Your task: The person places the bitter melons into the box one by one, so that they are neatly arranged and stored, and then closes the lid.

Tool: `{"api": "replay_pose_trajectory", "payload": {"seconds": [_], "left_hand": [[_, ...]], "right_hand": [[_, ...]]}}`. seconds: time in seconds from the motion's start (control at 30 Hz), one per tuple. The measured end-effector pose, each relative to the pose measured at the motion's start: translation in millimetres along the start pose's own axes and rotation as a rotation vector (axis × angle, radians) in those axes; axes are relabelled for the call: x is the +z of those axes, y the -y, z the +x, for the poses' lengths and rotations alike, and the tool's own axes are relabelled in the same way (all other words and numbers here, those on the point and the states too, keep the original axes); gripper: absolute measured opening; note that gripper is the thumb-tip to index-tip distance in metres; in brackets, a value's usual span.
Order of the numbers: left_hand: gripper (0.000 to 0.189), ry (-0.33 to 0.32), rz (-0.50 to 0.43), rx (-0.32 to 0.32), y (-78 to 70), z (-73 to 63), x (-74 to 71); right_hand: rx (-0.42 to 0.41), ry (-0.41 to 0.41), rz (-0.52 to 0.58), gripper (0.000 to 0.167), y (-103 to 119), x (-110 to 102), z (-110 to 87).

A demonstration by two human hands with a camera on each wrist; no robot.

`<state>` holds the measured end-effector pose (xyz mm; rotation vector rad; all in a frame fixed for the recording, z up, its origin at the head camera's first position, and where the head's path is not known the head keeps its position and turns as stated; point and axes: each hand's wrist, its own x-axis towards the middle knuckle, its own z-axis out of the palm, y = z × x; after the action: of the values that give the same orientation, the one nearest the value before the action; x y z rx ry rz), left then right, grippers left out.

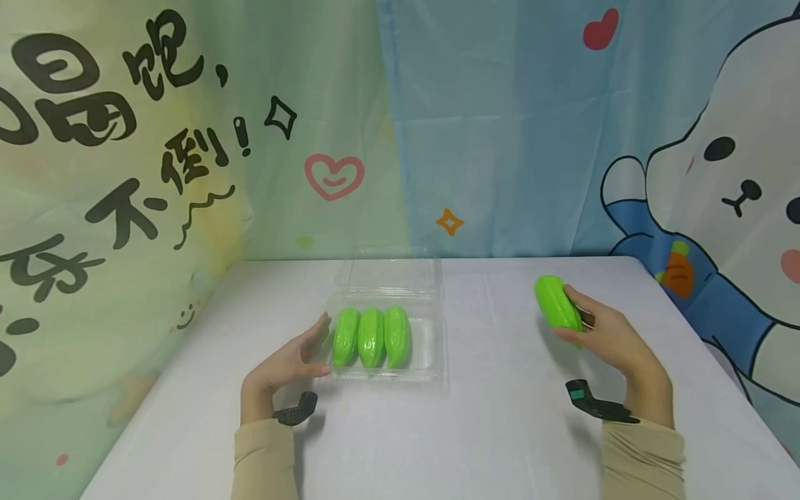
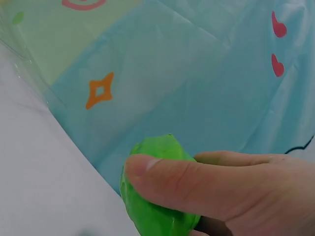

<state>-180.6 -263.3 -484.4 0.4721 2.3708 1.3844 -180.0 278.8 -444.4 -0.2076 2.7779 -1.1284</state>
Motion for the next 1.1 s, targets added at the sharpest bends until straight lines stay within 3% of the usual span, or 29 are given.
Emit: {"api": "replay_pose_trajectory", "payload": {"seconds": [1.1], "left_hand": [[0.106, -0.006, 0.013, -0.002, 0.7, 0.7, -0.6]], "right_hand": [[-0.187, -0.015, -0.013, 0.089, 52.1, 31.1, 20.3]]}}
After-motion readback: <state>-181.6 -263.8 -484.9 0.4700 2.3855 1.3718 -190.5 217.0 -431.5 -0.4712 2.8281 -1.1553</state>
